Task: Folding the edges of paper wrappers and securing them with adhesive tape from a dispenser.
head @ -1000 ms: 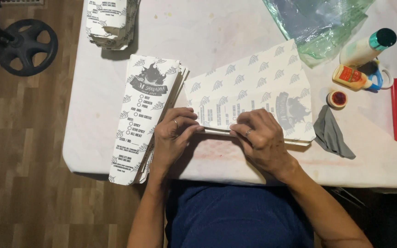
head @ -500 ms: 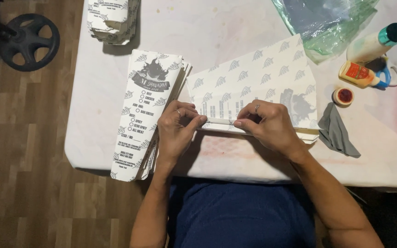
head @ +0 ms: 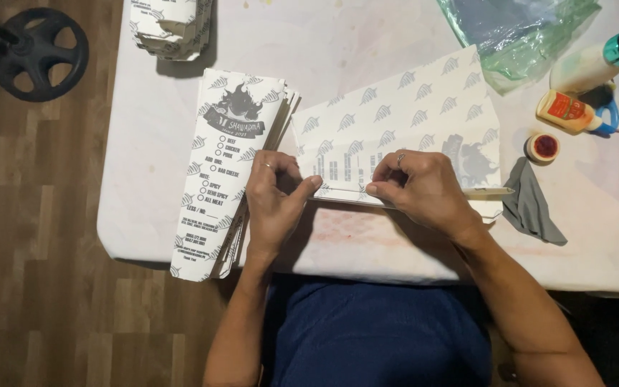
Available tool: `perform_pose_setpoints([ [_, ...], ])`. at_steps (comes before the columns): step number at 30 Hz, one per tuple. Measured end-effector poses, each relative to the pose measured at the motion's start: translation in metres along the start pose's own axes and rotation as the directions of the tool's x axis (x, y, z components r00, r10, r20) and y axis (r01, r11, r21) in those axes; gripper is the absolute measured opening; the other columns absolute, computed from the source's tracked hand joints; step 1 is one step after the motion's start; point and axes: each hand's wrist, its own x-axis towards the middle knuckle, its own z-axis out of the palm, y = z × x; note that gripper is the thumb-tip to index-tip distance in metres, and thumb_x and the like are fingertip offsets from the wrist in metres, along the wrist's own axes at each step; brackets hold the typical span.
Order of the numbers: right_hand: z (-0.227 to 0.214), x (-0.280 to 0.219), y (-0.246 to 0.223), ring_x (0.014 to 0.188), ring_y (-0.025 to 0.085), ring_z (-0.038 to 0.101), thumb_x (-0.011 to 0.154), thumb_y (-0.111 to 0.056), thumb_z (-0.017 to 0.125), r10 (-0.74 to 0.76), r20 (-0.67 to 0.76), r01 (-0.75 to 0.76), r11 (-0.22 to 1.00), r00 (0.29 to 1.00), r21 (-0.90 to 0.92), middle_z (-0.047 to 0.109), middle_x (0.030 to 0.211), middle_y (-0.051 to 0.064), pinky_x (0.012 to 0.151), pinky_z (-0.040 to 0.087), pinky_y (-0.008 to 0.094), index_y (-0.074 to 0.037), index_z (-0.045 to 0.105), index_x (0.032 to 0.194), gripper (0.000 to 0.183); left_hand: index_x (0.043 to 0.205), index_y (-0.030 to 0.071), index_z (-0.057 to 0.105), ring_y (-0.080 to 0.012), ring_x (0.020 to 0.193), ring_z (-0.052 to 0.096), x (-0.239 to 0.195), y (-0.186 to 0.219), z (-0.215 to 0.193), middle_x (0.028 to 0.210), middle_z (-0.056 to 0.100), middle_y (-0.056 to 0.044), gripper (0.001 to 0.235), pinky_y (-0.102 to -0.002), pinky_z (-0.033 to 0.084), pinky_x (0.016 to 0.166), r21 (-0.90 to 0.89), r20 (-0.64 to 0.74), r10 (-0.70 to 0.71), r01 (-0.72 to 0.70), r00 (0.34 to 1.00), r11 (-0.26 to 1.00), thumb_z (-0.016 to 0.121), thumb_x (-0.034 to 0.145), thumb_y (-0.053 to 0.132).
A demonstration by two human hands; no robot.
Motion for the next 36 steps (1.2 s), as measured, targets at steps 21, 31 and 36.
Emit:
perform_pose_setpoints([
  [21,-0.013,-0.046,0.039,0.076,0.026,0.070,0.092,-0.020,0.078,-0.109,-0.147,0.060,0.952,0.983,-0.301,0.070,0.077,0.004,0.068,0.057,0.037,-0.013,0.076,0.090,0.007,0.134,0.009,0.064,-0.0425,0.104,0.061,-0.046,-0.004,0.035,0.112,0.059,-0.025,0.038,-0.061,0.052,0.098,0.614,0.374,0.605,-0.676,0.703,0.407,0.057,0.098,0.020],
  [31,-0.026,-0.031,0.030,0.069,0.026,0.071,0.081,-0.016,0.085,0.003,-0.078,-0.015,0.989,0.997,-0.150,0.072,0.071,0.007,0.065,0.058,0.038,-0.013,0.077,0.089,0.012,0.149,0.032,0.053,-0.0468,0.108,0.059,-0.050,0.014,0.038,0.113,0.057,-0.023,0.055,-0.068,0.044,0.102,0.612,0.434,0.457,-0.626,0.776,0.483,0.045,0.101,0.058],
  [36,-0.031,-0.032,0.022,0.070,0.030,0.071,0.079,-0.017,0.085,0.024,-0.073,-0.042,0.967,0.997,-0.250,0.071,0.071,0.009,0.066,0.056,0.043,-0.012,0.073,0.085,0.014,0.152,0.037,0.047,-0.0488,0.111,0.056,-0.050,0.025,0.038,0.114,0.055,-0.025,0.065,-0.070,0.039,0.103,0.633,0.522,0.326,-0.614,0.788,0.471,0.041,0.096,0.069],
])
